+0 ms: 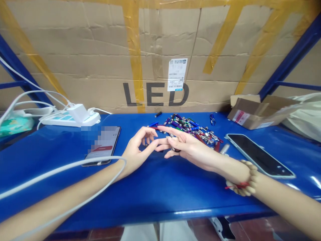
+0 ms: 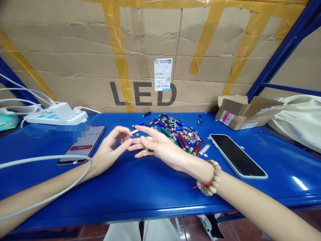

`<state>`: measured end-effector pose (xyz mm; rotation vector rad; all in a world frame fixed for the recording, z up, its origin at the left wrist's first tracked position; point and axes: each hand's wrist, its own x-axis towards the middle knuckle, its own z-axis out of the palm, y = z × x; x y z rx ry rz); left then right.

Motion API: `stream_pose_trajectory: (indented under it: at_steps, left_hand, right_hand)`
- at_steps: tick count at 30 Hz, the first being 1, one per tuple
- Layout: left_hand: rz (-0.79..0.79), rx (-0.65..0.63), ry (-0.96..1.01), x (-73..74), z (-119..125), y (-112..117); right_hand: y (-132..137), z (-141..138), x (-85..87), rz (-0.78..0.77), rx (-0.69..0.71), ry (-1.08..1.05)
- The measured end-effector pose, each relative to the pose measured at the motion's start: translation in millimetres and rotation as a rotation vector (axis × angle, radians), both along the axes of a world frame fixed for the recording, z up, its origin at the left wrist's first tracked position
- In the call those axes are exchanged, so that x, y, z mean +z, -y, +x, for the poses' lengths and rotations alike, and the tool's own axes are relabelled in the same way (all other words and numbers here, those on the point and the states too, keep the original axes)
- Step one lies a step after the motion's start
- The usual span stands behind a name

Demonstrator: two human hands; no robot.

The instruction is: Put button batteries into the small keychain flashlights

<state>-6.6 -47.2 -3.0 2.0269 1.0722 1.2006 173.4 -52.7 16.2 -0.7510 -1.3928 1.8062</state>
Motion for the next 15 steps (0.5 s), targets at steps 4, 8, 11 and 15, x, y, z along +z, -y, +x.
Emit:
stream_pose_trajectory:
  at_steps: [4, 8, 11, 15]
  left_hand:
    - [0.063, -0.02, -0.03, -0.1, 0, 0]
    - [0.115, -0.024, -0.056, -3.3, 2, 0]
    - [0.195, -0.035, -0.047, -5.8, 3, 0]
    - [0.287, -0.056, -0.096, -10.5, 3, 0]
  right_hand:
    - [1, -1, -3.1, -0.02, -0.004, -0.007]
    - [2, -1, -8.6, -0.014, -0.032, -0.018]
    - [4, -1, -9.6, 0.051, -0.036, 0.014]
    - [8, -3, -8.3, 0.195, -0.032, 0.073]
